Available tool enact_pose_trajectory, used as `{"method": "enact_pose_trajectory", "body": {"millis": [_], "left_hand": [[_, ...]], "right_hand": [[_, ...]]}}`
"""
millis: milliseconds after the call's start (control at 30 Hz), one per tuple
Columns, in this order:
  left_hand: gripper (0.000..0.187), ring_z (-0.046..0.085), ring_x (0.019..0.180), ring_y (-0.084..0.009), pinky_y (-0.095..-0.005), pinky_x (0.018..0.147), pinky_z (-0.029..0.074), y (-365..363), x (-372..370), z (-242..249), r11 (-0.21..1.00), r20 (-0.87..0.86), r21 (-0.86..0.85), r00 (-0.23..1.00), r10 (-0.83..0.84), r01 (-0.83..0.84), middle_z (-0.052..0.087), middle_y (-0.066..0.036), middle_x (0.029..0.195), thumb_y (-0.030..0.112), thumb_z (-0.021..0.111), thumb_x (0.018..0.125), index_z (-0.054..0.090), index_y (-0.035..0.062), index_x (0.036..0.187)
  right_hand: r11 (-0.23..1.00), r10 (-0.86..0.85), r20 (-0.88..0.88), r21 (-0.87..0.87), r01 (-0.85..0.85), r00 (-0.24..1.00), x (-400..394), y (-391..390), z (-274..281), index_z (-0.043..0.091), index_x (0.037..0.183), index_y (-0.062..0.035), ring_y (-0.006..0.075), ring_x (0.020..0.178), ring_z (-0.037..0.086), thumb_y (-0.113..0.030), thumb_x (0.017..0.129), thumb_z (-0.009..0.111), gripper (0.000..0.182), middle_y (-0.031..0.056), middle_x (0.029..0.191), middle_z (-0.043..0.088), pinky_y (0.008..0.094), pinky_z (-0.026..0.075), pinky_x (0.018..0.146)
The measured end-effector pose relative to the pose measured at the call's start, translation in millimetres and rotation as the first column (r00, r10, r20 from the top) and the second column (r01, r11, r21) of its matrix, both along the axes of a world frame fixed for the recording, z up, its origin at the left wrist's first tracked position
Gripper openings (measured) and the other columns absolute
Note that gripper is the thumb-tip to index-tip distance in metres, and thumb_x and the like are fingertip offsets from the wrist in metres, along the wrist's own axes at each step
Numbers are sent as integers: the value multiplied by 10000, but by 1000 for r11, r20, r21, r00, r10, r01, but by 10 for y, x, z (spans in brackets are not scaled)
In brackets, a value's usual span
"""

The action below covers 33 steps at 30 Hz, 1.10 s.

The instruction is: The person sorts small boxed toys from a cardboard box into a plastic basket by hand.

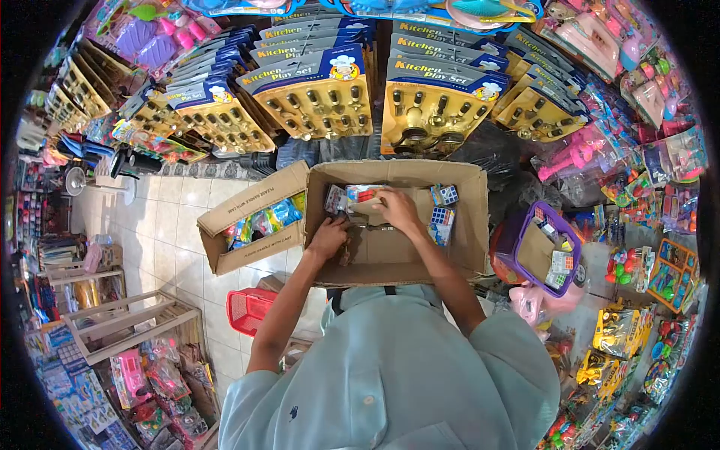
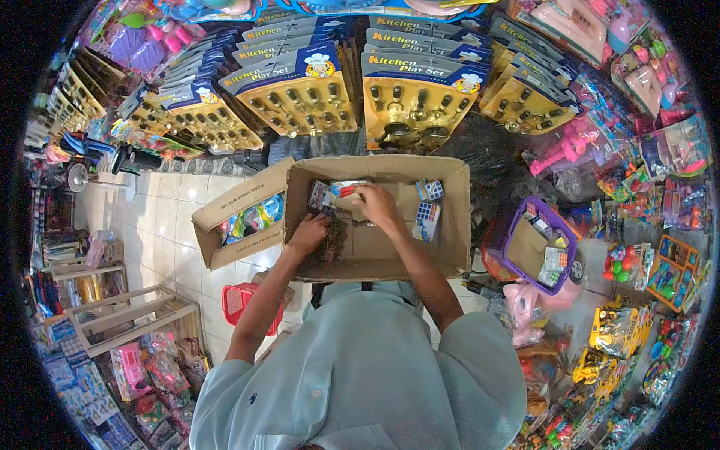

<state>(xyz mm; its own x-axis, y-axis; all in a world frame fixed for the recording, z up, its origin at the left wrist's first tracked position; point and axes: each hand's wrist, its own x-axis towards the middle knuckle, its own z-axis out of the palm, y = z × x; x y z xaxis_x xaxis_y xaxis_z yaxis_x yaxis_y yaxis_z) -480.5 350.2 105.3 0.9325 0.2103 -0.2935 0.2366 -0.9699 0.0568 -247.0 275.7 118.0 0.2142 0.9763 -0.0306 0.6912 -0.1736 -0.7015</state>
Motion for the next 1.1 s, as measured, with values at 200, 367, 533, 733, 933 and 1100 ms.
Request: {"method": "enact_pose_trajectory", "body": {"millis": [200,367,533,733,933,1100], "left_hand": [[233,537,1124,-248,-403,921,431,-68,-111,414,979,296,-180,944,144,-93,612,-48,1089,116,663,735,671,107,967],[155,598,929,-340,-415,778,484,-257,-163,597,816,409,-556,802,434,-158,611,-123,967,112,646,792,610,40,924],[145,613,831,-351,-389,721,495,-556,-231,975,695,499,-686,556,665,-215,607,-155,937,84,635,841,603,-3,953],[122,543,697,-120,-282,598,459,-833,-291,1221,632,551,-767,392,737,-110,581,-67,882,73,621,892,597,-11,977],[161,486,625,-34,-197,483,429,-1174,-199,1326,271,264,-962,337,904,28,548,-3,812,120,599,933,574,18,1056],[190,516,718,-41,-209,619,426,-1492,12,1234,361,370,-927,409,834,101,591,-5,843,166,616,936,581,24,1058]], "right_hand": [[988,-49,-32,142,53,998,61,-631,465,645,950,-59,341,808,563,-155,802,685,181,133,835,532,431,430,683],[956,-209,-38,205,212,977,-154,-1077,813,663,1019,-71,336,838,570,-123,836,638,193,134,896,556,404,452,726],[891,-327,-79,307,335,942,-328,-1393,1027,588,1001,-36,375,865,567,-58,859,590,144,163,932,575,409,453,766],[799,-431,-113,413,437,895,-492,-1935,1405,562,988,-9,312,850,591,-32,863,577,127,142,929,586,364,466,757],[694,-551,-200,429,578,810,-677,-2626,1722,558,980,-13,278,827,613,-40,873,589,115,135,934,594,343,479,726],[534,-642,-346,438,723,684,-675,-3169,1481,556,976,-15,179,763,604,-80,886,616,126,98,913,592,293,480,649]]}}
